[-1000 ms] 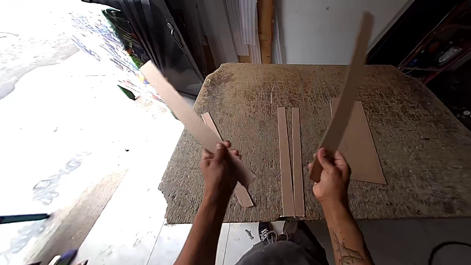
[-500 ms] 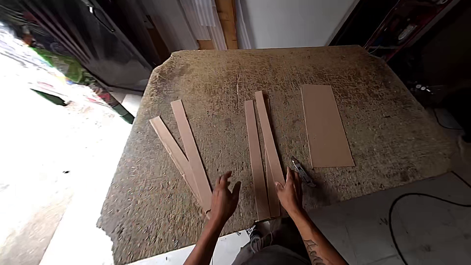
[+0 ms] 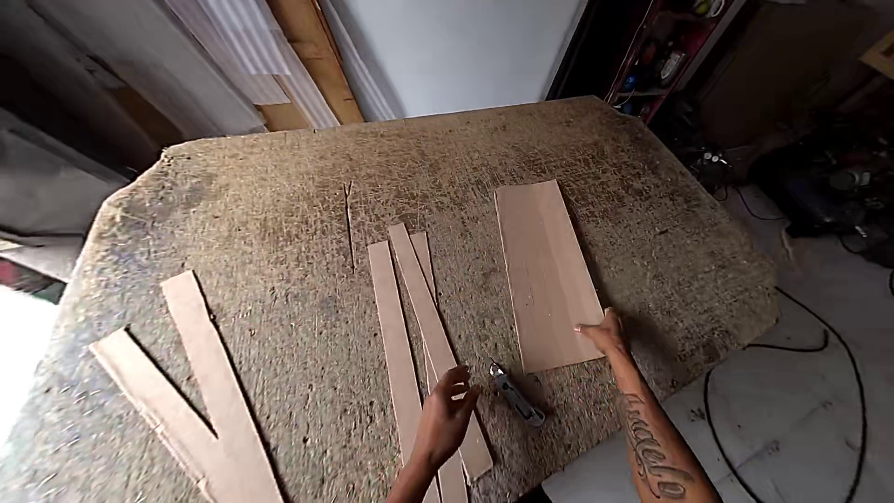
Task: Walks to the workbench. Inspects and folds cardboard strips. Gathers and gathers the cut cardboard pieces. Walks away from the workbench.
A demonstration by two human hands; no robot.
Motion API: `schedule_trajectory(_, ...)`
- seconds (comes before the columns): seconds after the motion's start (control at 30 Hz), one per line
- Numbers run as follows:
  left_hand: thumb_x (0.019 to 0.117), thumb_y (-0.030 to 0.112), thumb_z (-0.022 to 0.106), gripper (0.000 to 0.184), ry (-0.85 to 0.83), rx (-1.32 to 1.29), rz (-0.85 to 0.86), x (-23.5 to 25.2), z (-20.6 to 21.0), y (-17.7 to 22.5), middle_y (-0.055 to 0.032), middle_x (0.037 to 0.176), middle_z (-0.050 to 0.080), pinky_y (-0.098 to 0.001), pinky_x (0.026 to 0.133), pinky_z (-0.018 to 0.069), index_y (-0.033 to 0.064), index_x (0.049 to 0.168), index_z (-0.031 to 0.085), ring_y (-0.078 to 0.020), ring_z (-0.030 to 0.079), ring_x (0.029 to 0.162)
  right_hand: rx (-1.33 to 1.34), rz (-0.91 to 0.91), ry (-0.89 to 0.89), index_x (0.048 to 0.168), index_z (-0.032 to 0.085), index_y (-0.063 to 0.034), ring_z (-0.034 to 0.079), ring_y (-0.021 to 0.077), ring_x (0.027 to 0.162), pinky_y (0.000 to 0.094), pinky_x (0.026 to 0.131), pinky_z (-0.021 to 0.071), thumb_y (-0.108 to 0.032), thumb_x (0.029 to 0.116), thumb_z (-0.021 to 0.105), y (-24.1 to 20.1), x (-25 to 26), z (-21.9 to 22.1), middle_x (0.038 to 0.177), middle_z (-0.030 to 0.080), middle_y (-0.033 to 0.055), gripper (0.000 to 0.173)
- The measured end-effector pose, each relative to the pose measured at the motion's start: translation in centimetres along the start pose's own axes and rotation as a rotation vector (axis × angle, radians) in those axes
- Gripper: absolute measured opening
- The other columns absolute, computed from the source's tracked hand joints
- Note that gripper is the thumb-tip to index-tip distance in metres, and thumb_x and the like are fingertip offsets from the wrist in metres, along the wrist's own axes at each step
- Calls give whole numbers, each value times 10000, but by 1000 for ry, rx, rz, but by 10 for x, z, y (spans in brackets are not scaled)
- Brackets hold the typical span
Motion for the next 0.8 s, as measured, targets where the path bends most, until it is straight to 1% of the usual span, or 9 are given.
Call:
schedule_trajectory(0.13,997,376,632,628,-85,-225,-98,63,22,28,-179,1366,615,-450,993,559,-3,1470,468,-261,658,1181,663,-117,-187,1251,660,1,699,234,1045,420,926,589,-106,935,709,-26,-35,-11,1149,711,156,337)
schedule_trajectory(0.23,1043,390,566,633,-207,-541,-280,81,42,49,-182,1431,572,-501,972,569,58,1542,361,-322,641,1224,1040,-162,-419,1260,625,26,729,272,969,454,868,624,-112,918,683,-49,-95,-16,1090,726,189,373)
schedule_trajectory(0.3,1062,375,522,612,-262,-721,-285,86,48,68,-164,1458,559,-514,955,573,99,1563,305,-342,638,1229,1236,-222,-603,1200,670,-34,742,236,910,439,821,633,-175,821,811,-51,-124,-8,1036,743,154,429)
schedule_trajectory(0.37,961,406,647,779,-326,-807,-198,85,51,88,-125,1517,526,-538,1000,549,127,1585,272,-340,593,1304,1364,-328,-820,1140,751,-130,752,169,871,383,791,642,-210,785,878,-51,-146,-2,995,772,79,386)
schedule_trajectory(0.43,825,504,785,1019,-371,-810,-147,80,54,102,-116,1538,501,-549,1013,539,131,1599,238,-333,568,1333,1459,-515,-1114,1218,738,-162,747,133,943,348,857,628,-185,865,815,-61,-170,-4,1065,774,38,362)
schedule_trajectory(0.53,792,484,830,881,-362,-890,-100,63,58,115,-162,1171,716,-470,879,623,39,1426,410,-279,731,1032,1497,-624,-1344,1239,722,-170,730,100,967,316,879,605,-166,900,776,-80,-199,-9,1086,767,8,344)
schedule_trajectory(0.67,912,34,710,377,-321,-1041,50,28,28,144,-179,986,754,-461,812,640,-4,1235,518,-284,762,865,1424,-606,-1099,1246,707,-155,737,149,983,366,881,617,-173,825,843,-85,-190,-29,1101,762,47,443)
schedule_trajectory(0.73,895,-1,724,323,-324,-936,137,7,8,159,-148,984,765,-433,811,644,7,1185,582,-253,764,862,1380,-542,-922,1330,615,-119,722,203,1048,414,923,610,-243,777,895,-91,-178,-42,1166,732,94,633)
schedule_trajectory(0.8,911,29,725,269,-311,-743,217,-10,-5,167,-120,977,769,-407,811,644,4,1155,614,-225,763,862,1281,-442,-788,1261,608,-72,741,217,986,424,867,632,-170,670,943,-109,-183,-43,1096,748,104,687)
Point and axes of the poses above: each hand's wrist, its own x-axis towards the middle knuckle, its own z-axis out of the palm, y = z × x, the point moved 10 cm from there along x, towards the middle knuckle
